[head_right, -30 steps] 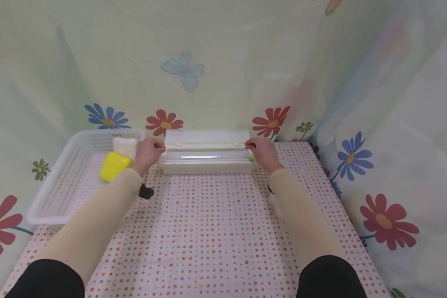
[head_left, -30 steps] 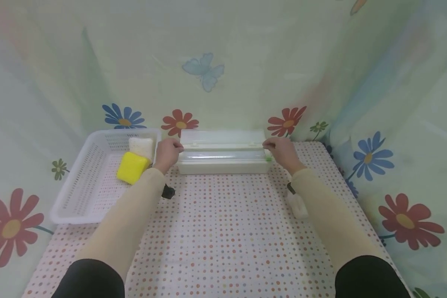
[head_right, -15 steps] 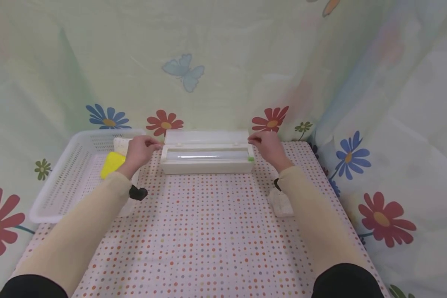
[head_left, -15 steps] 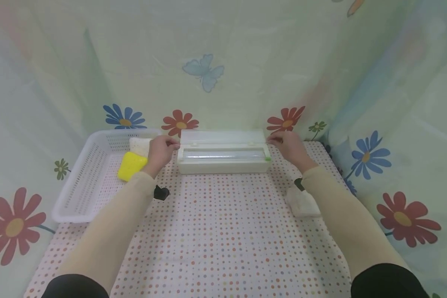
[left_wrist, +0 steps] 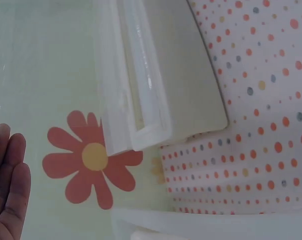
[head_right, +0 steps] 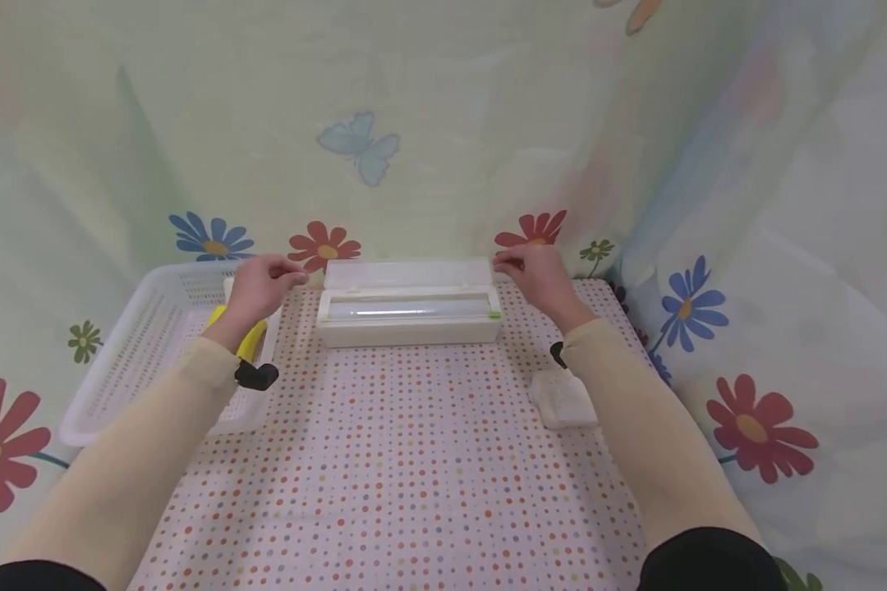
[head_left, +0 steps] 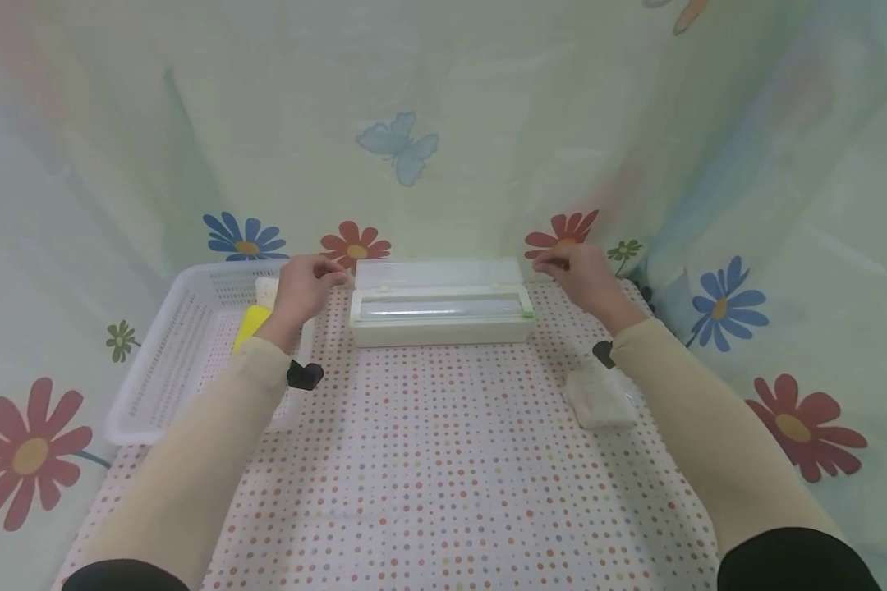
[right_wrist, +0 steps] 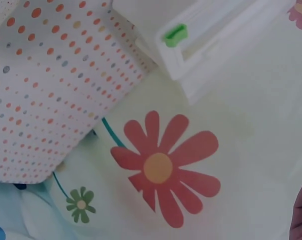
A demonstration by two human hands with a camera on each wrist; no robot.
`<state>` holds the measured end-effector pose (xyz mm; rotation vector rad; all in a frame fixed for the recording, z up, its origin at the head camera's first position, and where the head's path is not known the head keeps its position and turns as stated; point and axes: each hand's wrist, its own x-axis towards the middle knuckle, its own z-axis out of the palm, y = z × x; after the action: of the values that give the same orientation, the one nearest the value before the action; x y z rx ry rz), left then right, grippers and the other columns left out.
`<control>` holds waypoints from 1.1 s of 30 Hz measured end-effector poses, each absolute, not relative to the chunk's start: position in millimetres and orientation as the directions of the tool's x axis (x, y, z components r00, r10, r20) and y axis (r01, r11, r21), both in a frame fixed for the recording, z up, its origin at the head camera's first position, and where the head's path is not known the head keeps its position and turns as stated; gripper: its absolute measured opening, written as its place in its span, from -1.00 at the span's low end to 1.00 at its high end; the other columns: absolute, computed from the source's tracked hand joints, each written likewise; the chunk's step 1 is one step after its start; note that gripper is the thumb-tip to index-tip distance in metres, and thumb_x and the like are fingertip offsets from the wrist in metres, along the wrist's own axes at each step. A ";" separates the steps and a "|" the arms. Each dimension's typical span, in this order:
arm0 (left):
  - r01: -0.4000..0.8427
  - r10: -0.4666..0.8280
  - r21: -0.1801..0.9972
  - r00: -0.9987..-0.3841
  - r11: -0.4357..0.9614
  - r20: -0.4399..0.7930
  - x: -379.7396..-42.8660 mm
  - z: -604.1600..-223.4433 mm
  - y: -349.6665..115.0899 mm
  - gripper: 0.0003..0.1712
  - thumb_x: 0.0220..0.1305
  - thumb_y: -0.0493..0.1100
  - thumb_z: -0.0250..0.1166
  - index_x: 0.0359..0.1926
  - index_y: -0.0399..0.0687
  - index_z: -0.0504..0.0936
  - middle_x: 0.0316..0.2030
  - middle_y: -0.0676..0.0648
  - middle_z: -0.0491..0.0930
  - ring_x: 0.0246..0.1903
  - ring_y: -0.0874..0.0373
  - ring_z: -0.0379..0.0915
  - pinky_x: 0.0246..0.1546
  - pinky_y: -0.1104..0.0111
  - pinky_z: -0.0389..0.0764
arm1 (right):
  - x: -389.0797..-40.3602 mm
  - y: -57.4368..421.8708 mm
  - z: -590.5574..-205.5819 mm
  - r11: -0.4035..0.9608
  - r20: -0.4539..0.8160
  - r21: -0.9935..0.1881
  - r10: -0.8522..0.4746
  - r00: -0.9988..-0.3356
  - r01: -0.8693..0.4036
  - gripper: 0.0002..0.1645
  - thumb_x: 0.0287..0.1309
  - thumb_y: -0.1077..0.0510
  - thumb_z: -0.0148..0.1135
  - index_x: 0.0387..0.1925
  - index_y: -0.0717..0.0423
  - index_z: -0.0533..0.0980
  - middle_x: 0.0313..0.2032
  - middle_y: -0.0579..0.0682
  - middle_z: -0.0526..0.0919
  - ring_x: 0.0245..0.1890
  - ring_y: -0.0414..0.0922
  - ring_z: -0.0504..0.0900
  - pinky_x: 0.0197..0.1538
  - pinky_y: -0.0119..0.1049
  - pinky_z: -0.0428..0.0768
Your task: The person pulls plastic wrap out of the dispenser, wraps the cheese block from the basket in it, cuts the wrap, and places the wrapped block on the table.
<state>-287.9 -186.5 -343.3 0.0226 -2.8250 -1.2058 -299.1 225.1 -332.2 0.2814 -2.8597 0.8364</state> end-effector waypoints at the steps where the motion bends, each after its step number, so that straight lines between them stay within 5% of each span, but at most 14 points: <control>1: 0.020 -0.039 0.720 -0.997 0.693 0.066 -287.9 -341.1 -187.9 -0.74 0.50 -0.13 0.23 0.02 -0.19 0.69 0.08 -0.25 0.69 0.16 -0.15 0.52 0.26 -0.01 0.54 | -299.2 224.8 -329.5 0.824 0.194 -0.520 -0.142 -0.971 -0.224 -0.74 0.35 0.28 0.29 0.03 0.22 0.68 -0.04 0.24 0.75 -0.16 0.09 0.63 -0.05 -0.03 0.65; 6: 0.040 -0.022 0.730 -0.997 0.682 0.075 -285.9 -328.7 -194.7 -0.74 0.49 -0.14 0.24 0.01 -0.22 0.69 0.07 -0.26 0.69 0.14 -0.16 0.54 0.23 -0.01 0.57 | -297.8 221.9 -315.0 0.806 0.177 -0.546 -0.158 -0.972 -0.230 -0.73 0.33 0.27 0.31 0.03 0.23 0.68 -0.03 0.24 0.77 -0.11 0.10 0.71 0.02 -0.06 0.70; 13: 0.073 0.000 0.749 -0.995 0.658 0.097 -278.4 -307.6 -201.4 -0.70 0.48 -0.10 0.25 0.02 -0.24 0.69 0.00 -0.26 0.71 0.05 -0.16 0.59 0.21 0.02 0.62 | -292.8 220.5 -292.6 0.774 0.215 -0.559 -0.213 -0.953 -0.299 -0.81 0.33 0.36 0.26 -0.08 0.27 0.70 -0.20 0.22 0.81 -0.04 0.14 0.74 -0.26 -0.58 0.46; 21: 0.119 -0.002 0.749 -0.987 0.651 0.159 -264.5 -278.4 -203.9 -0.72 0.48 -0.12 0.26 0.01 -0.24 0.70 0.00 -0.28 0.70 0.03 -0.16 0.66 0.23 0.05 0.64 | -282.8 218.9 -269.7 0.767 0.320 -0.512 -0.247 -0.915 -0.387 -0.79 0.30 0.34 0.31 -0.06 0.29 0.70 -0.15 0.25 0.76 -0.07 0.21 0.72 0.09 0.03 0.65; 24: 0.136 0.008 0.746 -0.985 0.652 0.173 -260.7 -269.8 -206.1 -0.73 0.48 -0.13 0.25 0.02 -0.22 0.70 -0.01 -0.27 0.71 0.03 -0.15 0.67 0.23 0.05 0.64 | -278.9 218.5 -261.4 0.759 0.370 -0.497 -0.252 -0.894 -0.420 -0.80 0.27 0.32 0.35 -0.09 0.27 0.72 -0.05 0.25 0.77 -0.06 0.21 0.73 0.01 -0.34 0.66; 27: 0.148 0.015 0.746 -0.983 0.650 0.182 -257.2 -262.7 -207.5 -0.72 0.48 -0.11 0.25 0.02 -0.21 0.70 -0.02 -0.27 0.71 0.03 -0.14 0.66 0.24 0.05 0.63 | -275.6 218.4 -254.5 0.761 0.404 -0.479 -0.251 -0.879 -0.438 -0.82 0.26 0.28 0.37 -0.12 0.21 0.75 -0.06 0.22 0.78 -0.09 0.17 0.75 -0.24 -0.67 0.46; 33: 0.160 0.013 0.746 -0.980 0.647 0.199 -253.5 -251.2 -209.1 -0.71 0.47 -0.10 0.26 0.02 -0.21 0.71 -0.01 -0.27 0.71 0.03 -0.14 0.66 0.23 0.05 0.63 | -271.2 219.6 -245.4 0.769 0.423 -0.459 -0.251 -0.870 -0.445 -0.79 0.27 0.26 0.37 -0.08 0.16 0.75 -0.09 0.18 0.80 -0.08 0.09 0.75 -0.26 -0.79 0.38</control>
<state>-253.5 -209.1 -251.2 -0.1425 -2.6883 -1.2433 -271.2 219.6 -245.4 0.5347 -2.6256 0.8040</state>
